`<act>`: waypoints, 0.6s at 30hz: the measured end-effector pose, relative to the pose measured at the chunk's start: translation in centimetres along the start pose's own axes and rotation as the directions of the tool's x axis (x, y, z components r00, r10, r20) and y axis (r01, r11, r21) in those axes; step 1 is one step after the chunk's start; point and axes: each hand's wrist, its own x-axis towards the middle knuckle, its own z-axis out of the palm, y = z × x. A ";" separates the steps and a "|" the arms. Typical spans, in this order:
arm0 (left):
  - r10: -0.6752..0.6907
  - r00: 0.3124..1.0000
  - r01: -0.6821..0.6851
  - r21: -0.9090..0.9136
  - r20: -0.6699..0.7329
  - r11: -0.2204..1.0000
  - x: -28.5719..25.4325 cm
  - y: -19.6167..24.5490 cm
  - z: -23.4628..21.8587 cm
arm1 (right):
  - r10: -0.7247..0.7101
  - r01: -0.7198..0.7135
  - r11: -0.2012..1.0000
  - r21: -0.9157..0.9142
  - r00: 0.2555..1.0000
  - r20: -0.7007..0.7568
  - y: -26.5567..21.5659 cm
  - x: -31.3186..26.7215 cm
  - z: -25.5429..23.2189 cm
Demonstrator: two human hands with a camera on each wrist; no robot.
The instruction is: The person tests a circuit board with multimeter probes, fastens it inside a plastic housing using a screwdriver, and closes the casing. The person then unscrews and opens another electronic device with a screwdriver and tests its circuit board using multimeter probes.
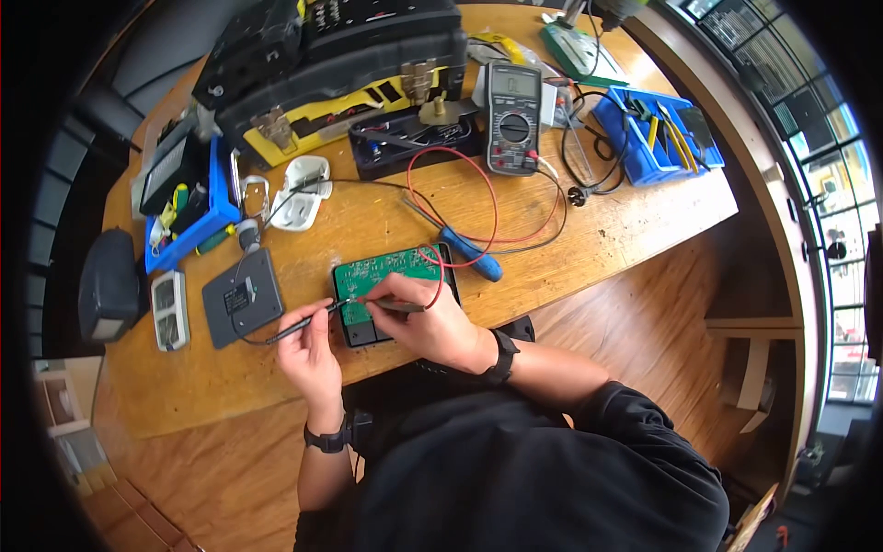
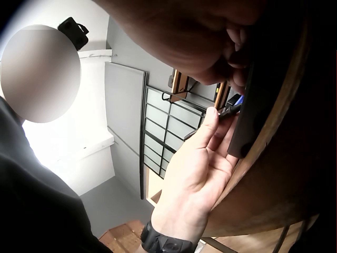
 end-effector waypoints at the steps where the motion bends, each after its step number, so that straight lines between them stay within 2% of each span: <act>1: 0.011 1.000 -0.011 0.001 0.015 1.000 0.0 0.1 -0.1 | -0.007 0.007 1.000 0.001 1.000 -0.018 0.1 0.0 0.0; 3: 0.009 1.000 -0.010 0.056 0.019 0.998 0.0 0.2 -0.3 | -0.002 0.002 1.000 -0.016 1.000 0.019 0.3 -0.3 0.0; 6: 0.016 1.000 -0.016 0.022 0.025 1.000 0.0 0.3 -0.1 | -0.026 0.026 0.999 -0.048 1.000 0.015 0.1 -0.1 -0.2; 10: -0.015 1.000 0.016 0.046 -0.022 0.999 0.0 0.5 0.0 | -0.019 0.019 1.000 -0.002 1.000 -0.015 0.4 -0.2 0.3; 12: 0.014 0.999 -0.016 0.049 0.030 0.999 0.1 0.4 0.0 | -0.035 0.034 0.998 -0.048 0.999 -0.013 0.2 -0.1 0.0; 18: 0.027 0.999 -0.029 0.043 0.041 0.999 0.0 0.3 0.0 | -0.034 0.035 0.999 -0.041 0.999 0.011 0.1 0.0 -0.1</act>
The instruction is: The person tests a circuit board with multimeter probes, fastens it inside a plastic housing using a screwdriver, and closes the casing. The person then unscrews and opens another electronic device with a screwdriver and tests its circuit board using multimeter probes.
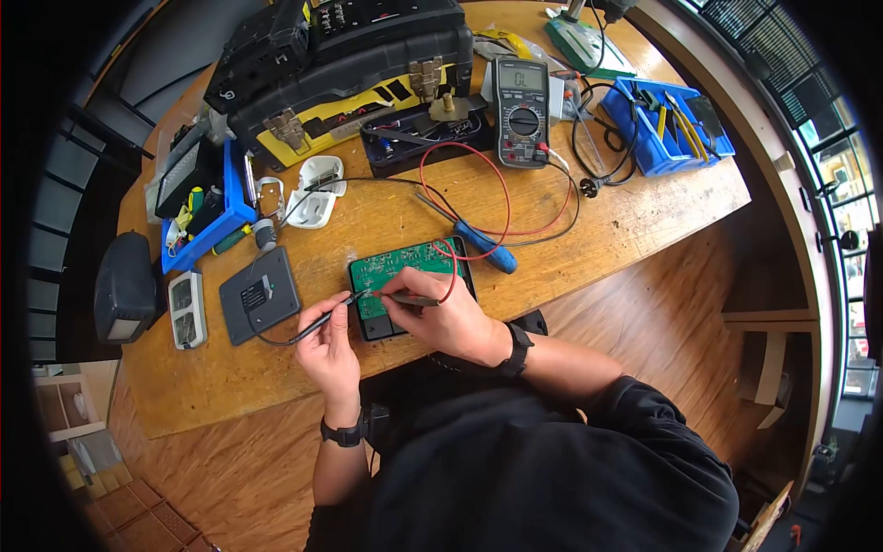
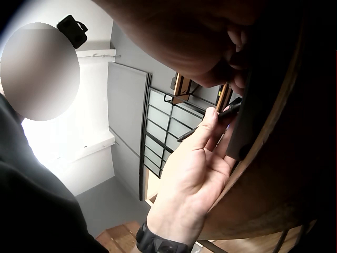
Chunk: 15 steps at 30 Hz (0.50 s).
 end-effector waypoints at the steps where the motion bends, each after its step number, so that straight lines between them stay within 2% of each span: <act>1: 0.000 1.000 0.000 -0.007 0.000 1.000 0.0 0.0 0.0 | 0.001 -0.001 1.000 -0.001 1.000 0.001 0.0 0.0 0.0; 15: 0.026 1.000 -0.026 -0.026 -0.007 0.999 -0.4 0.2 0.2 | 0.001 -0.001 1.000 -0.013 0.999 -0.041 -0.1 0.0 0.2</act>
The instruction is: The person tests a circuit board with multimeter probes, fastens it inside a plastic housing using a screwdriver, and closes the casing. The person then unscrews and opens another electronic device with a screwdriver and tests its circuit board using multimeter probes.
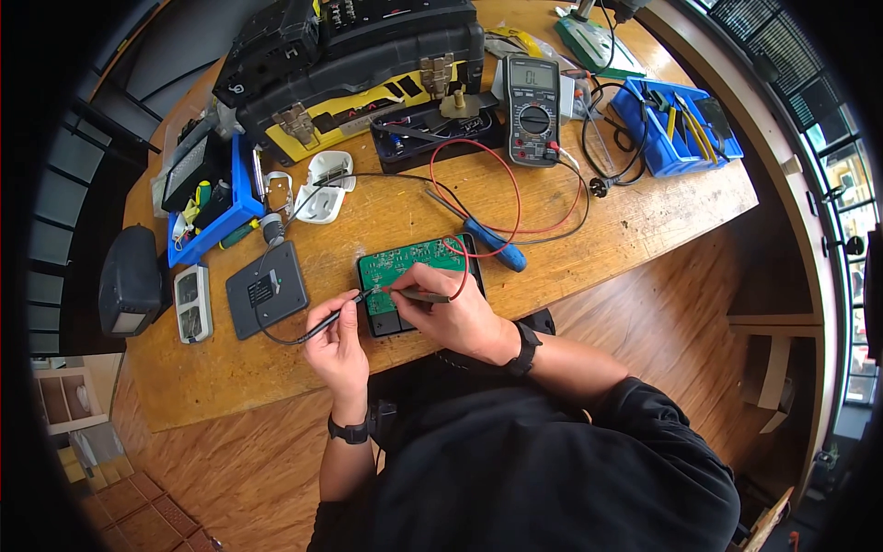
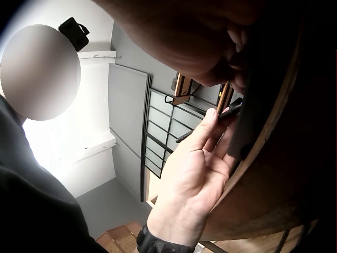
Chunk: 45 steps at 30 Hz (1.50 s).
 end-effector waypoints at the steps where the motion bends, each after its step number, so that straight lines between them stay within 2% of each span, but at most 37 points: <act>1: 0.003 1.000 -0.003 0.009 -0.004 1.000 0.0 0.0 0.0 | 0.005 -0.005 1.000 0.011 1.000 0.000 0.1 0.0 0.0; 11: 0.015 1.000 -0.015 0.024 -0.014 1.000 -0.4 -0.1 0.0 | 0.019 -0.019 1.000 0.017 1.000 0.002 -0.2 0.0 -0.1; 13: 0.035 0.999 -0.035 0.014 -0.017 0.999 -0.4 -0.3 -0.1 | -0.024 0.024 1.000 0.013 0.999 0.028 0.0 0.1 -0.1; 16: 0.019 1.000 -0.018 0.064 -0.019 0.998 -0.4 -0.1 -0.2 | -0.012 0.011 1.000 0.014 0.999 0.046 0.1 0.0 -0.2; 19: 0.049 0.999 -0.049 0.035 -0.017 0.998 -0.4 -0.2 0.0 | 0.011 -0.011 1.000 0.000 0.998 0.056 -0.2 0.0 -0.3; 26: 0.027 1.000 -0.026 0.045 -0.014 0.999 -0.4 0.1 -0.2 | 0.017 -0.018 1.000 0.004 0.998 0.059 -0.4 -0.1 -0.4; 31: 0.043 0.999 -0.043 0.062 -0.009 0.997 -0.2 0.5 0.4 | -0.038 0.043 0.997 -0.063 0.996 0.081 -0.7 0.0 -0.9; 33: 0.040 0.999 -0.040 -0.009 -0.014 0.999 -0.3 0.2 0.3 | -0.040 0.044 0.997 -0.057 0.997 0.067 -0.1 -0.2 -0.5; 35: 0.022 1.000 -0.023 -0.087 -0.021 0.996 -0.2 0.2 0.3 | 0.023 -0.024 1.000 0.009 0.997 0.077 -0.2 -0.3 -0.3; 38: 0.009 0.999 -0.012 -0.067 -0.050 0.998 -0.1 0.3 0.2 | 0.033 -0.035 0.999 0.014 0.993 0.111 -0.4 -0.3 -0.4; 40: 0.004 0.999 -0.007 -0.083 -0.046 0.997 0.0 0.3 0.4 | 0.084 -0.085 0.996 0.010 0.995 0.056 -0.4 -0.2 -0.3; 43: -0.017 0.999 0.015 -0.052 -0.030 0.999 0.3 0.5 0.4 | 0.059 -0.059 0.998 0.035 0.998 0.004 -0.8 0.3 -0.3; 45: -0.006 0.999 0.003 -0.084 -0.038 0.997 0.7 0.1 0.5 | 0.080 -0.080 0.997 0.008 0.996 0.026 -0.9 0.4 -0.4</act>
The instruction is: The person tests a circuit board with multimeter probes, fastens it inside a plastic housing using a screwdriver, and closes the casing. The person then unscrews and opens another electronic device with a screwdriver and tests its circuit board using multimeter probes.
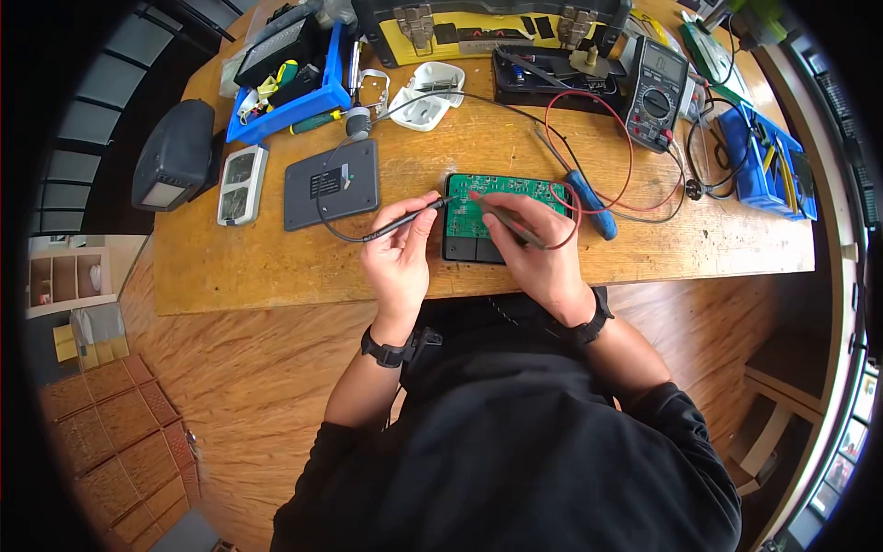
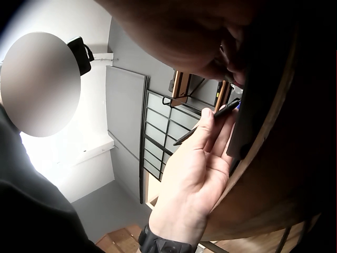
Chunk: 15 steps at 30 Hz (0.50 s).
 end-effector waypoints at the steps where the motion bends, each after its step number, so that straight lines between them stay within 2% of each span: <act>1: 0.010 1.000 -0.010 -0.032 -0.005 0.999 0.2 -0.1 0.1 | 0.023 -0.022 0.999 -0.028 1.000 0.019 0.0 0.0 0.0; 7: -0.002 1.000 0.002 -0.010 0.010 1.000 1.2 0.2 0.7 | -0.072 0.070 0.996 -0.048 0.997 -0.038 0.8 0.0 0.4; 11: -0.029 0.999 0.028 0.040 0.031 0.999 1.7 -0.2 0.9 | -0.074 0.072 0.996 -0.056 0.997 -0.033 0.7 0.0 0.3; 13: -0.018 0.999 0.016 0.063 0.032 0.998 1.8 -0.1 0.9 | -0.012 0.011 0.999 -0.035 1.000 -0.020 0.4 0.0 0.3; 15: 0.025 0.999 -0.028 0.104 0.037 0.994 1.9 -0.4 0.9 | -0.082 0.080 0.995 -0.060 0.996 -0.023 1.2 -0.1 0.5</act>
